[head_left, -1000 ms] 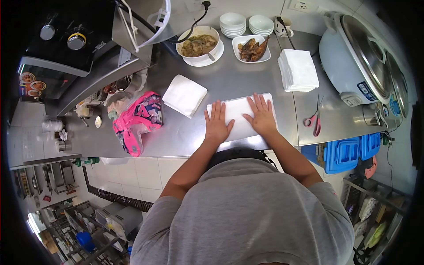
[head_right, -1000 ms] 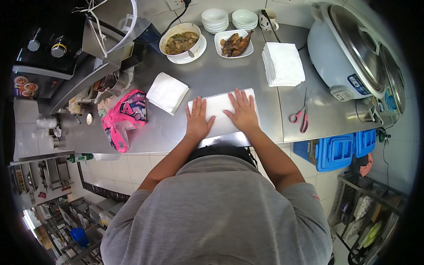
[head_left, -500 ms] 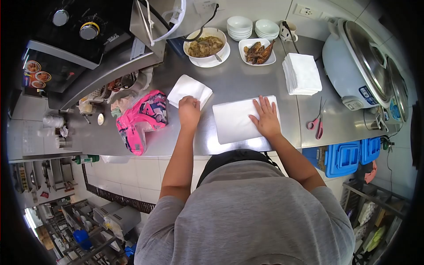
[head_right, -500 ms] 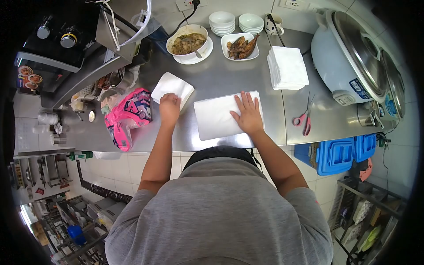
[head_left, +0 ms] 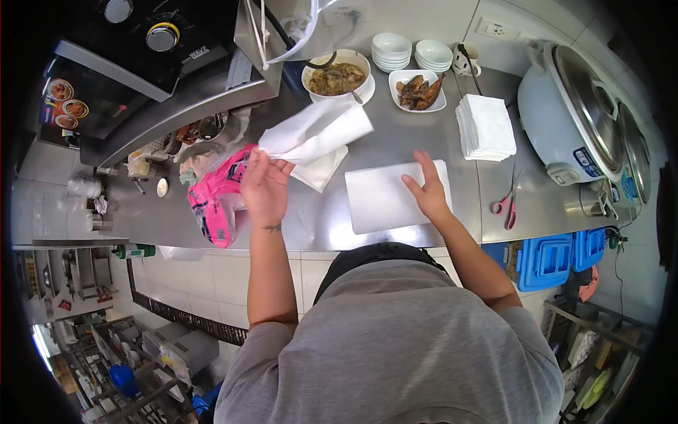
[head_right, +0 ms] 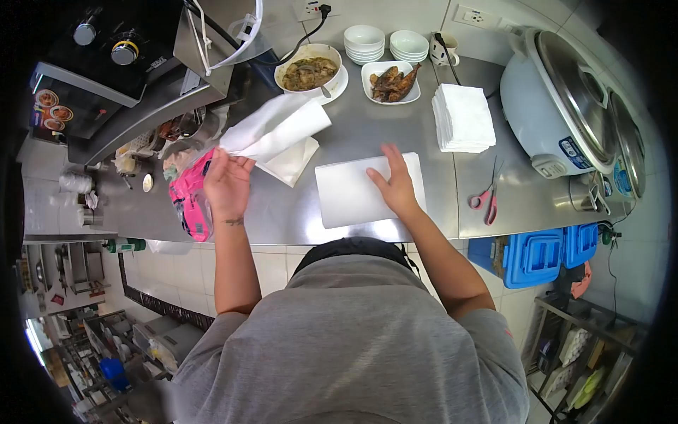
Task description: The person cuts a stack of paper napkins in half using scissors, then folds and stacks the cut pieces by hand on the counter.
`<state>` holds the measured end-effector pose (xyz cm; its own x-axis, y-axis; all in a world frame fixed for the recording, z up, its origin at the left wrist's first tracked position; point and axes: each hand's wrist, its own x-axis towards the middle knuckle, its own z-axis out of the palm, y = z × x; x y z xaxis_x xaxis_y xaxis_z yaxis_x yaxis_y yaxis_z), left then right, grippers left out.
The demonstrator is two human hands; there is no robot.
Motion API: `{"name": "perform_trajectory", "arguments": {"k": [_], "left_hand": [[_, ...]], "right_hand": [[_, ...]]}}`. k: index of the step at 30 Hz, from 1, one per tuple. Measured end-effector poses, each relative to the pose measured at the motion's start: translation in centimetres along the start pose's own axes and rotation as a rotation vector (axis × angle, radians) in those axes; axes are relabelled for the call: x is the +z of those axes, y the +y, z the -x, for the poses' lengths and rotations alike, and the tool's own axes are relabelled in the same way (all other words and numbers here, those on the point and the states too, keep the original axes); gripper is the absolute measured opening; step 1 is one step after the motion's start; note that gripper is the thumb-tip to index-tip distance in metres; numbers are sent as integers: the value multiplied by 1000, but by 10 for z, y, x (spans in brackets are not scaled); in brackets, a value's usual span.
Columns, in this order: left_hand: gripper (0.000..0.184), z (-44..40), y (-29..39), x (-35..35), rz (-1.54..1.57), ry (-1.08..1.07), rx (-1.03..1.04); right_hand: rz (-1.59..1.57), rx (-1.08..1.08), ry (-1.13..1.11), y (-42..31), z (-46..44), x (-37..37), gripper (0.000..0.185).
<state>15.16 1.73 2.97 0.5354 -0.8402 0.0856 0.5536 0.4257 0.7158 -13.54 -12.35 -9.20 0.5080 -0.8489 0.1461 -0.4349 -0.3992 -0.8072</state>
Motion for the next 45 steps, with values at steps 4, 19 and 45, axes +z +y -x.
{"name": "perform_trajectory", "arguments": {"k": [4, 19, 45], "left_hand": [[45, 11, 14, 6, 207, 123, -70], [36, 29, -19, -30, 190, 54, -263], [30, 31, -74, 22, -868, -262, -659]], "right_hand": [[-877, 234, -268, -72, -22, -24, 68], [-970, 244, -388, -134, -46, -26, 28], [-536, 287, 129, -65, 22, -145, 62]]}}
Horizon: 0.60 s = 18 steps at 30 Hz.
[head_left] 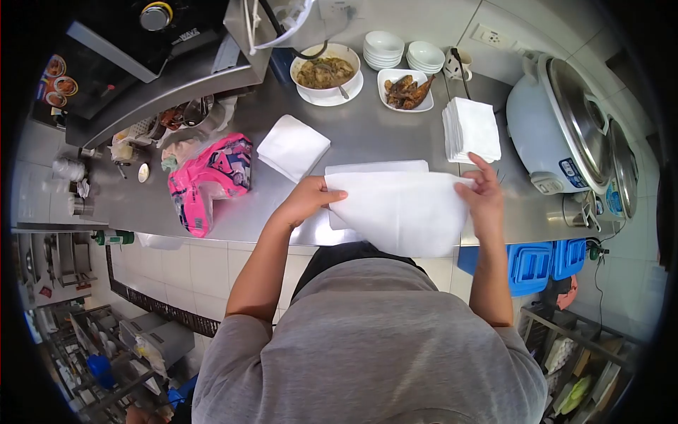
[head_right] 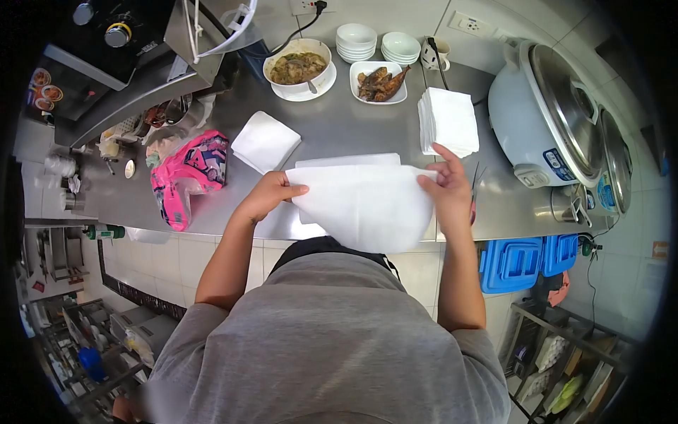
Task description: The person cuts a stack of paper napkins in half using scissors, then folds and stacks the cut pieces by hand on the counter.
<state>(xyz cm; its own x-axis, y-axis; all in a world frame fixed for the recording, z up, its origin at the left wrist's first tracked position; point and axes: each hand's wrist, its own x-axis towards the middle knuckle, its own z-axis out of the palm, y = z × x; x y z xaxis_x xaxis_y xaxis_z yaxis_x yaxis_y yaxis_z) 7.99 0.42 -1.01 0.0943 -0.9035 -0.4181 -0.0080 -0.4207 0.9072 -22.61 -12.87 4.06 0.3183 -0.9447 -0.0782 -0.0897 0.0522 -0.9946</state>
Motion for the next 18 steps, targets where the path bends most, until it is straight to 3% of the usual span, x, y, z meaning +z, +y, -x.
{"name": "perform_trajectory", "arguments": {"k": [3, 5, 8, 11, 14, 18], "left_hand": [[31, -22, -33, -1, -25, 72, -79], [30, -41, -66, -4, -141, 166, -112], [27, -66, -118, -10, -276, 262, -8], [26, -60, -104, -5, -395, 358, 0], [26, -62, -105, -4, -164, 337, -93], [26, -63, -96, -5, -159, 315, -143]], "right_hand": [[182, 2, -25, 71, -28, 7, 62], [133, 14, -34, 113, -44, 15, 60], [110, 34, -19, 166, -62, 21, 58], [150, 24, 33, 176, -71, 26, 57], [202, 3, 81, 173, -74, 33, 56], [237, 6, 137, 181, -84, 35, 56]]}}
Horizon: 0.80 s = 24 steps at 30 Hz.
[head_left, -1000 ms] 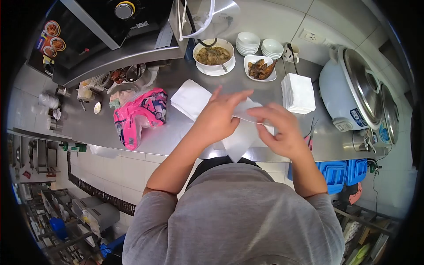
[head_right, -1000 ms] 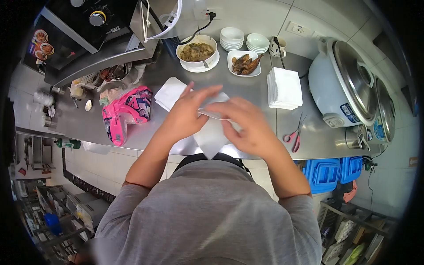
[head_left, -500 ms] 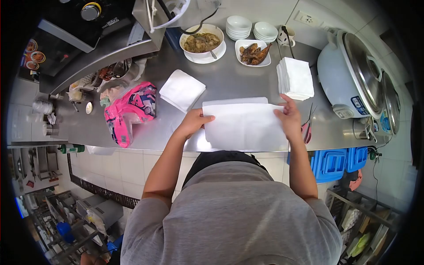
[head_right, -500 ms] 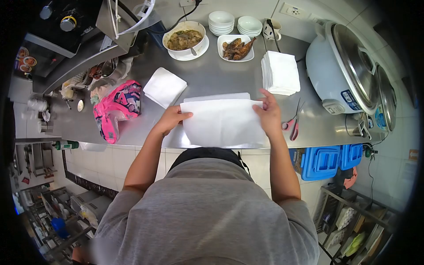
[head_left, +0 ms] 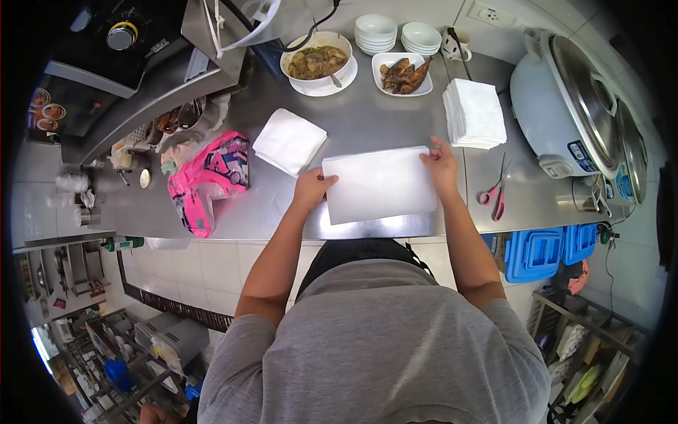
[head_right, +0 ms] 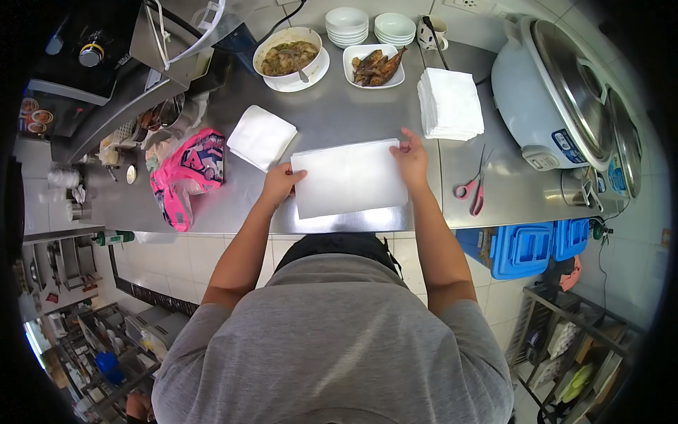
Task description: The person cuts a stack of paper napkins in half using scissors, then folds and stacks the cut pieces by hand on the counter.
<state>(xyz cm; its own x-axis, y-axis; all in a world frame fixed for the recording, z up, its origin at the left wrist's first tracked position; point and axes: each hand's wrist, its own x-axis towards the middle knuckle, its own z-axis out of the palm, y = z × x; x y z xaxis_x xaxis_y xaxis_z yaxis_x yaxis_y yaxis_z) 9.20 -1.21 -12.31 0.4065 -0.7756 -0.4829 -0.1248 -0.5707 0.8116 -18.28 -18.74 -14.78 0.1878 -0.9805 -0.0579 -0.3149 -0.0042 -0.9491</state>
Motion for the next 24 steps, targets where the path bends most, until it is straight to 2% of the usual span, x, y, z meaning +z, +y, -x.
{"name": "perform_trajectory", "arguments": {"k": [14, 15, 18, 20, 23, 24], "left_hand": [[25, 5, 10, 4, 0, 36, -38], [25, 5, 8, 6, -107, 92, 22], [31, 14, 13, 12, -341, 281, 169], [39, 45, 42, 15, -391, 423, 215], [45, 55, 29, 23, -396, 437, 408], [44, 58, 28, 26, -387, 421, 410]], "right_hand": [[102, 9, 46, -4, -1, 3, 54], [129, 28, 44, -13, 3, 2, 54], [549, -573, 305, -39, 13, 5, 52], [511, -666, 1, -60, 15, 15, 52], [552, -732, -348, -69, 13, 43, 45], [579, -750, -446, -69, 7, 52, 42]]}}
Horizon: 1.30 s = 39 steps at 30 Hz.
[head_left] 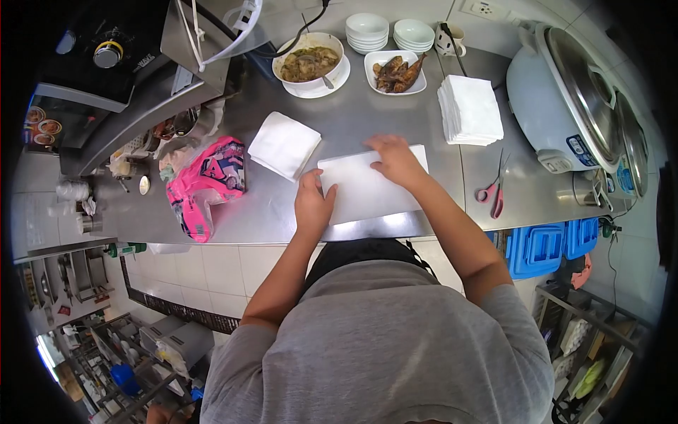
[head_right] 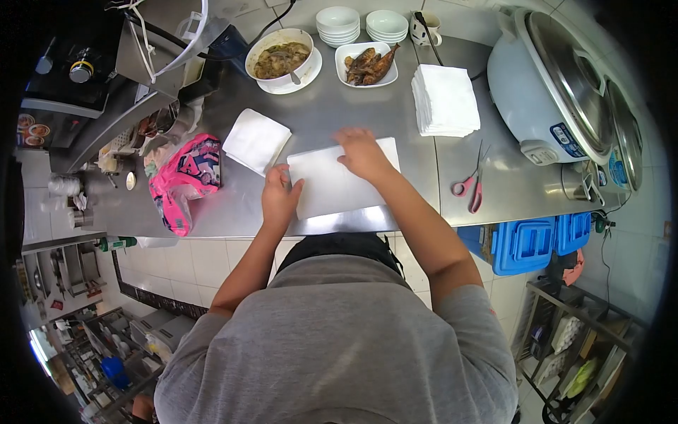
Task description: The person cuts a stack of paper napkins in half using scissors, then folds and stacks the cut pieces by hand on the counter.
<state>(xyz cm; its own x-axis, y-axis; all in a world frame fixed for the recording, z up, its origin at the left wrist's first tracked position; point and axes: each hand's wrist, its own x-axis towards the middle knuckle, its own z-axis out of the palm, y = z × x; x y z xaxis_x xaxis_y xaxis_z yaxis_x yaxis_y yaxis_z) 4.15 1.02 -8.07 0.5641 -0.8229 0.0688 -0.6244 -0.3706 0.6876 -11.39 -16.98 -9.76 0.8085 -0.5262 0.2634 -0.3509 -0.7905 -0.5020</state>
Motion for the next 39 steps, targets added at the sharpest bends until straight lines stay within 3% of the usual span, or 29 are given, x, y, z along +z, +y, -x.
{"name": "perform_trajectory", "arguments": {"k": [3, 6, 9, 12, 18, 21, 27, 29, 33, 35, 39], "left_hand": [[42, 7, 1, 0, 7, 7, 21], [42, 15, -3, 0, -18, 65, 59], [40, 25, -3, -7, -19, 93, 30], [39, 40, 0, -14, 9, 123, -25], [36, 56, -8, -30, 90, 65, -48], [37, 57, -20, -39, 129, -6, 10], [36, 65, -52, -67, 234, -202, 22], [35, 73, -69, -77, 228, -238, 33], [35, 97, -100, -89, 240, -281, 2], [33, 106, -115, -90, 263, -319, -11], [30, 123, -158, -92, 198, -427, -16]], "right_hand": [[167, 197, -363, -1, -19, 13, 32], [203, 232, -443, 3, -27, 19, 26], [152, 114, -492, 12, -26, 14, 27], [-129, 283, -537, 20, -20, 1, 30], [-1153, 979, -183, 35, 40, -19, 37], [-1361, 1122, 163, 13, 85, -8, 36], [-1589, 1248, 699, -72, 122, 54, 37], [-1536, 1260, 833, -96, 115, 71, 35], [-1488, 1315, 922, -122, 115, 83, 29], [-1504, 1311, 920, -131, 120, 88, 28], [-1512, 1373, 324, -146, 145, 86, 37]]}}
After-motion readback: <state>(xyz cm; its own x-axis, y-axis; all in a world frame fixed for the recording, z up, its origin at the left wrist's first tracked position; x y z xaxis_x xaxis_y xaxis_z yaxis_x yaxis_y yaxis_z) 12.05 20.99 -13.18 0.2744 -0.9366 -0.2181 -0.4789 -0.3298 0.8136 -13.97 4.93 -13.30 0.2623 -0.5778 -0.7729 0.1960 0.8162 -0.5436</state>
